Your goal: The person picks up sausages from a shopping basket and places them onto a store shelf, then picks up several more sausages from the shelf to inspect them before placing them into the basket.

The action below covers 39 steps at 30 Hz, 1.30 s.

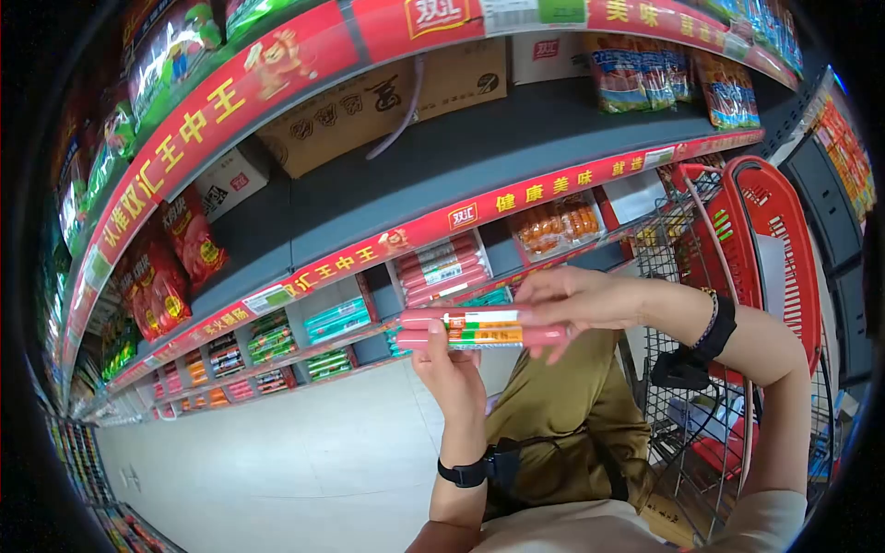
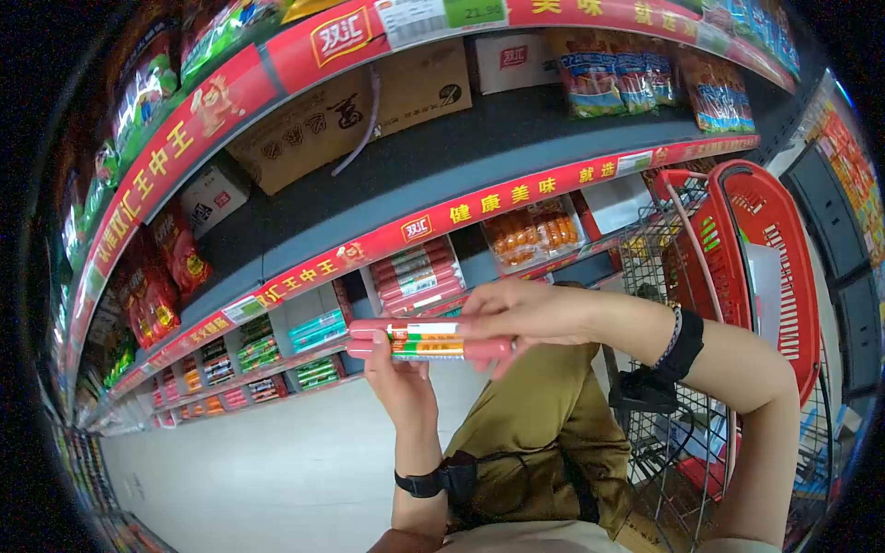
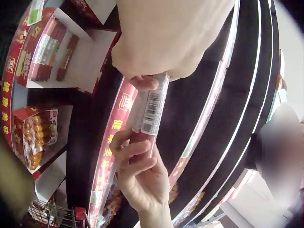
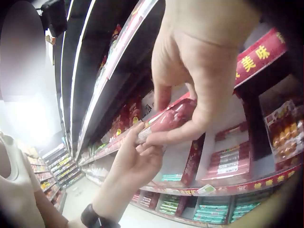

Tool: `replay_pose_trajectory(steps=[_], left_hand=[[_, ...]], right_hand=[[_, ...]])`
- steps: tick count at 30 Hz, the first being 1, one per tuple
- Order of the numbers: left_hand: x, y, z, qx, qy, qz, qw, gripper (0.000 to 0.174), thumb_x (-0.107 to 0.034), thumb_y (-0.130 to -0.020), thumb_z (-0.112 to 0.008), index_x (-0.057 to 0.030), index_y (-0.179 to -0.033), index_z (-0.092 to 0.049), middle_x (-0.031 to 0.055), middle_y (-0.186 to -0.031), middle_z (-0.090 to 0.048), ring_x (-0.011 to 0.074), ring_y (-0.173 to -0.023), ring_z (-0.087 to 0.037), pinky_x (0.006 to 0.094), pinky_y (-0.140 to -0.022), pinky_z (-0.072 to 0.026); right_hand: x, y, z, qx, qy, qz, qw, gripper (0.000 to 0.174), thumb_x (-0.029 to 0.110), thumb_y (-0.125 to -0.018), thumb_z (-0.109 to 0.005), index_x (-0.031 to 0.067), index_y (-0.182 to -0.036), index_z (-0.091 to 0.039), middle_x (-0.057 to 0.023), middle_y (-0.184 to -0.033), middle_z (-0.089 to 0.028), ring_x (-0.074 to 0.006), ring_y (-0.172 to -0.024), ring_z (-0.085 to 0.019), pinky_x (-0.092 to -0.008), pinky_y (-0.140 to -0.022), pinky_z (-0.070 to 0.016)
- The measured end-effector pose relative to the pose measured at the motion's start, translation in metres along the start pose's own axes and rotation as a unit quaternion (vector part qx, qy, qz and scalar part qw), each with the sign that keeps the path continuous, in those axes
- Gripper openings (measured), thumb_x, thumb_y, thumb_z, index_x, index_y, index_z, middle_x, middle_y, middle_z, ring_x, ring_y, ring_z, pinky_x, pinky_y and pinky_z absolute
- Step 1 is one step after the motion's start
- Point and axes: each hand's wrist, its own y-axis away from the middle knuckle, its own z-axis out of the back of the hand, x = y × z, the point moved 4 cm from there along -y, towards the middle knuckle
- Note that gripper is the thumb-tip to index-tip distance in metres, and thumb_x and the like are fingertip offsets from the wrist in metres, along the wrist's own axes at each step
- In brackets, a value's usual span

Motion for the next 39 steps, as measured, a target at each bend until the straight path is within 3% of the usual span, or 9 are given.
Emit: replay_pose_trajectory(steps=[3,4,10,18,26,28,30,34,39], left_hand=[[-0.003,-0.002,0.001,-0.009,0.002,-0.019,1.0,0.038,-0.028,-0.09,-0.052,-0.0009,-0.116,-0.049,0.0069,-0.102,-0.058,0.0095,-0.081,-0.056,0.022,-0.064,-0.0434],[-0.001,-0.004,0.004,-0.002,0.005,-0.016,1.0,0.041,-0.026,-0.089,-0.052,-0.0006,-0.121,-0.046,0.0079,-0.109,-0.056,0.0144,-0.096,-0.055,0.0285,-0.08,-0.0443],[0.003,-0.008,0.005,-0.016,0.034,-0.016,0.999,0.04,-0.026,-0.089,-0.054,-0.0016,-0.12,-0.047,0.0081,-0.109,-0.057,0.0178,-0.1,-0.056,0.0361,-0.088,-0.0442],[0.013,-0.015,0.029,-0.065,0.022,0.005,0.998,0.023,-0.028,-0.09,-0.054,-0.0071,-0.099,-0.054,0.0029,-0.094,-0.061,0.013,-0.086,-0.058,0.0319,-0.079,-0.047],[0.036,-0.042,0.05,-0.077,0.018,0.011,0.997,0.016,-0.026,-0.088,-0.058,-0.0103,-0.089,-0.054,-0.0007,-0.082,-0.059,0.0062,-0.065,-0.049,0.0232,-0.062,-0.0431],[0.055,-0.055,0.065,-0.147,0.006,0.042,0.988,0.021,-0.025,-0.088,-0.059,-0.0054,-0.081,-0.056,0.0014,-0.071,-0.057,0.0079,-0.058,-0.047,0.0223,-0.053,-0.0414],[0.072,-0.068,0.079,-0.152,0.005,0.064,0.986,0.021,-0.025,-0.087,-0.059,-0.0052,-0.082,-0.057,0.0019,-0.073,-0.058,0.0082,-0.059,-0.048,0.0229,-0.052,-0.0418],[0.103,-0.098,0.106,-0.161,-0.016,0.118,0.98,0.021,-0.025,-0.087,-0.06,-0.0039,-0.087,-0.059,0.0036,-0.079,-0.06,0.0087,-0.063,-0.05,0.0239,-0.053,-0.0439],[0.113,-0.117,0.124,-0.17,-0.024,0.125,0.977,0.023,-0.024,-0.086,-0.059,-0.0024,-0.094,-0.06,0.0043,-0.083,-0.061,0.0093,-0.065,-0.052,0.0248,-0.057,-0.0488]], right_hand=[[-0.011,-0.009,0.009,-0.069,-0.084,0.062,0.992,0.027,0.018,-0.091,-0.053,-0.0007,-0.108,-0.046,-0.0139,-0.1,-0.058,-0.0209,-0.086,-0.063,-0.0309,-0.073,-0.0524],[-0.014,-0.012,0.011,-0.115,-0.092,0.09,0.985,0.027,0.018,-0.09,-0.053,-0.0006,-0.108,-0.045,-0.013,-0.098,-0.058,-0.0209,-0.086,-0.063,-0.0299,-0.072,-0.0521],[-0.045,-0.028,0.008,-0.269,-0.08,0.19,0.941,0.026,0.025,-0.089,-0.057,0.0037,-0.102,-0.052,-0.0035,-0.085,-0.056,-0.0094,-0.073,-0.058,-0.0223,-0.059,-0.0474],[-0.06,-0.057,0.005,-0.314,-0.09,0.264,0.908,0.027,0.03,-0.088,-0.057,0.0032,-0.092,-0.056,-0.0004,-0.071,-0.058,-0.004,-0.059,-0.052,-0.0188,-0.046,-0.0403],[-0.086,-0.11,0.027,-0.326,-0.196,0.188,0.905,0.028,0.034,-0.087,-0.058,0.0068,-0.092,-0.052,0.0005,-0.071,-0.055,-0.0062,-0.055,-0.051,-0.0201,-0.042,-0.038],[-0.103,-0.133,0.04,-0.351,-0.229,0.192,0.887,0.028,0.034,-0.086,-0.059,0.0079,-0.094,-0.051,0.0005,-0.074,-0.054,-0.0069,-0.055,-0.051,-0.0208,-0.042,-0.038],[-0.122,-0.155,0.054,-0.399,-0.218,0.152,0.878,0.022,0.03,-0.088,-0.056,0.0127,-0.1,-0.051,0.0024,-0.083,-0.053,-0.0065,-0.054,-0.048,-0.0181,-0.043,-0.0351],[-0.131,-0.179,0.07,-0.466,-0.169,0.164,0.853,0.023,0.023,-0.087,-0.057,0.0101,-0.104,-0.047,0.0006,-0.08,-0.054,-0.0074,-0.057,-0.052,-0.0212,-0.041,-0.0384],[-0.114,-0.203,0.087,-0.433,-0.076,0.191,0.878,0.028,0.018,-0.088,-0.056,0.0062,-0.11,-0.045,-0.0044,-0.08,-0.056,-0.01,-0.058,-0.056,-0.0225,-0.042,-0.043]])
